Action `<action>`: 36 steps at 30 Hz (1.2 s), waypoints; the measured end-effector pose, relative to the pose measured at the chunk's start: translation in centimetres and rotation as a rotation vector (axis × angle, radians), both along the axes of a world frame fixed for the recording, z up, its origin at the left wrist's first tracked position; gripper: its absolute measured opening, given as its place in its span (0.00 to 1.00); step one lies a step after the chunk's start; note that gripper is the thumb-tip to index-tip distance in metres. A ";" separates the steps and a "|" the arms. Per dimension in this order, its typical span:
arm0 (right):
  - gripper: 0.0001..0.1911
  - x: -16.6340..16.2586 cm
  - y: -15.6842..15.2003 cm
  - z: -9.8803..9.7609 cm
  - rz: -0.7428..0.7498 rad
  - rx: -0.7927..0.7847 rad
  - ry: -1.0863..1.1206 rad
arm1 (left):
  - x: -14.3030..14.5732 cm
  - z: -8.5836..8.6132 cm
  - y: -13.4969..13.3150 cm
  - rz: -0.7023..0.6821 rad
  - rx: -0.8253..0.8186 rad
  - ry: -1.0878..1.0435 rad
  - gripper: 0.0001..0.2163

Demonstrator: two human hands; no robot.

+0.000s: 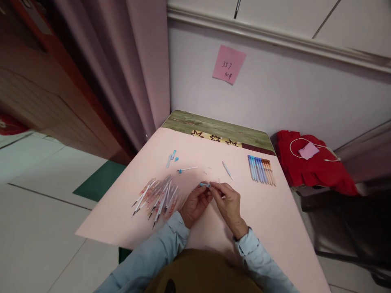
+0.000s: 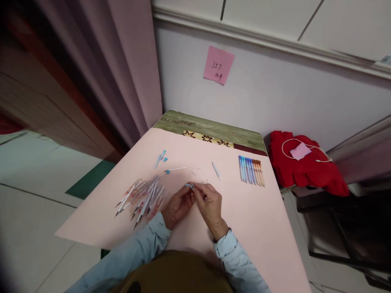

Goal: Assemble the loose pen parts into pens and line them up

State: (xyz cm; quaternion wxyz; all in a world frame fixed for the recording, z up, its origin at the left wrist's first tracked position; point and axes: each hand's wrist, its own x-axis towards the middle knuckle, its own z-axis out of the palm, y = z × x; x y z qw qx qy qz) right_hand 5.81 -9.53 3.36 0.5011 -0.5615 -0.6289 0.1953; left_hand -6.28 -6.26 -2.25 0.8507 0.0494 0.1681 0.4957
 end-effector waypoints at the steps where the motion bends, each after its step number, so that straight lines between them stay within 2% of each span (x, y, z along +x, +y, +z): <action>1: 0.09 0.2 0.0 0.0 -0.025 -0.008 0.011 | -0.1 0.1 0.0 -0.013 -0.002 0.007 0.06; 6: 0.14 2.8 0.9 -0.9 -0.205 -0.091 0.089 | -0.4 1.1 -0.3 -0.100 0.010 0.063 0.06; 9: 0.16 4.5 1.8 -2.1 -0.277 -0.120 0.003 | -0.5 1.3 -0.3 -0.106 0.013 0.077 0.06; 11: 0.15 4.9 2.3 -3.0 -0.271 -0.157 -0.074 | -0.5 1.3 -0.3 -0.107 0.004 0.079 0.07; 14: 0.14 4.6 2.8 -4.3 -0.236 -0.216 -0.166 | -0.5 1.3 -0.2 -0.104 -0.015 0.067 0.06; 17: 0.15 3.9 3.2 -5.2 -0.263 -0.222 -0.289 | -0.5 1.1 -0.1 -0.102 -0.022 0.062 0.05; 23: 0.13 3.0 4.0 -5.6 -0.325 -0.236 -0.516 | -0.5 0.9 -0.1 -0.105 -0.015 0.080 0.05; 26: 0.14 2.9 3.9 -4.9 -0.321 -0.245 -0.457 | -0.4 0.9 -0.1 -0.091 -0.028 0.084 0.04; 32: 0.19 3.0 1.3 -0.5 -0.119 -0.415 0.109 | -0.2 0.9 0.0 -0.084 -0.031 0.081 0.03; 36: 0.20 2.3 -0.2 2.1 0.003 -0.461 0.185 | 0.0 0.7 0.1 -0.081 -0.025 0.065 0.04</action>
